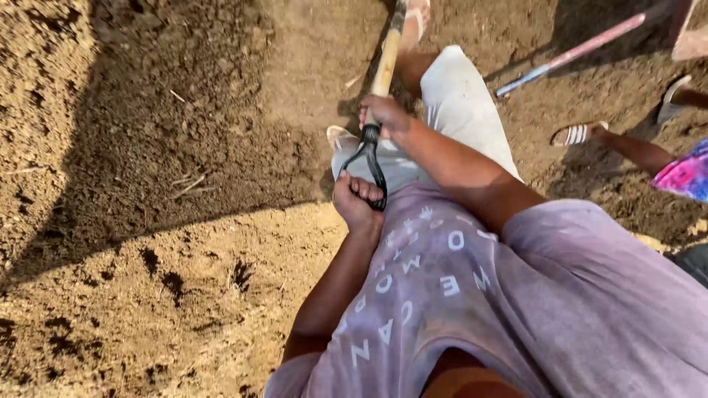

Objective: Digging soil with a shovel and loading it into a wheelbarrow.

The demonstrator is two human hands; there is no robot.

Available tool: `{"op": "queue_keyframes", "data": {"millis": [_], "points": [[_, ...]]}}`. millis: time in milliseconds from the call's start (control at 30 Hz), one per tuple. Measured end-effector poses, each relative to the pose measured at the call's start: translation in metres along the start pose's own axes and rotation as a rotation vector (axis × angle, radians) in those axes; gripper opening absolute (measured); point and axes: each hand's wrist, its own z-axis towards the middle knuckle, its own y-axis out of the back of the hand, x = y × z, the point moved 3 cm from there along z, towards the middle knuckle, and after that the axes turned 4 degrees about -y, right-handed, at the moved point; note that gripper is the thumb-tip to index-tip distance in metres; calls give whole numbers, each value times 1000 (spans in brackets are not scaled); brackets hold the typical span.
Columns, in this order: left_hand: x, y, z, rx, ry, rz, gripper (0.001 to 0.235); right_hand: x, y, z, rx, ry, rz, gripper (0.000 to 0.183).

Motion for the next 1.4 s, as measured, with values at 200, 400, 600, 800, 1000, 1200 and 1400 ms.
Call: {"op": "queue_keyframes", "data": {"millis": [200, 400, 600, 800, 1000, 1200, 1400], "points": [[16, 55, 49, 100, -35, 49, 40, -11, 8, 34, -176, 19, -85, 10], [6, 112, 90, 298, -25, 69, 37, -29, 11, 49, -270, 161, -409, 24], [16, 183, 158, 346, 38, -20, 41, -37, 28, 84, -210, 110, -726, 54], [0, 253, 216, 283, -103, 45, 44, -35, 136, 252, -258, 612, -1167, 60], [1, 292, 278, 17, -381, 234, 44, 21, 88, 287, -252, 21, -450, 56], [30, 309, 322, -202, -486, 212, 41, 33, 128, 374, -31, 153, 16, 31], [18, 214, 241, -777, -472, 373, 41, 76, 102, 323, 85, 159, 91, 21]]}}
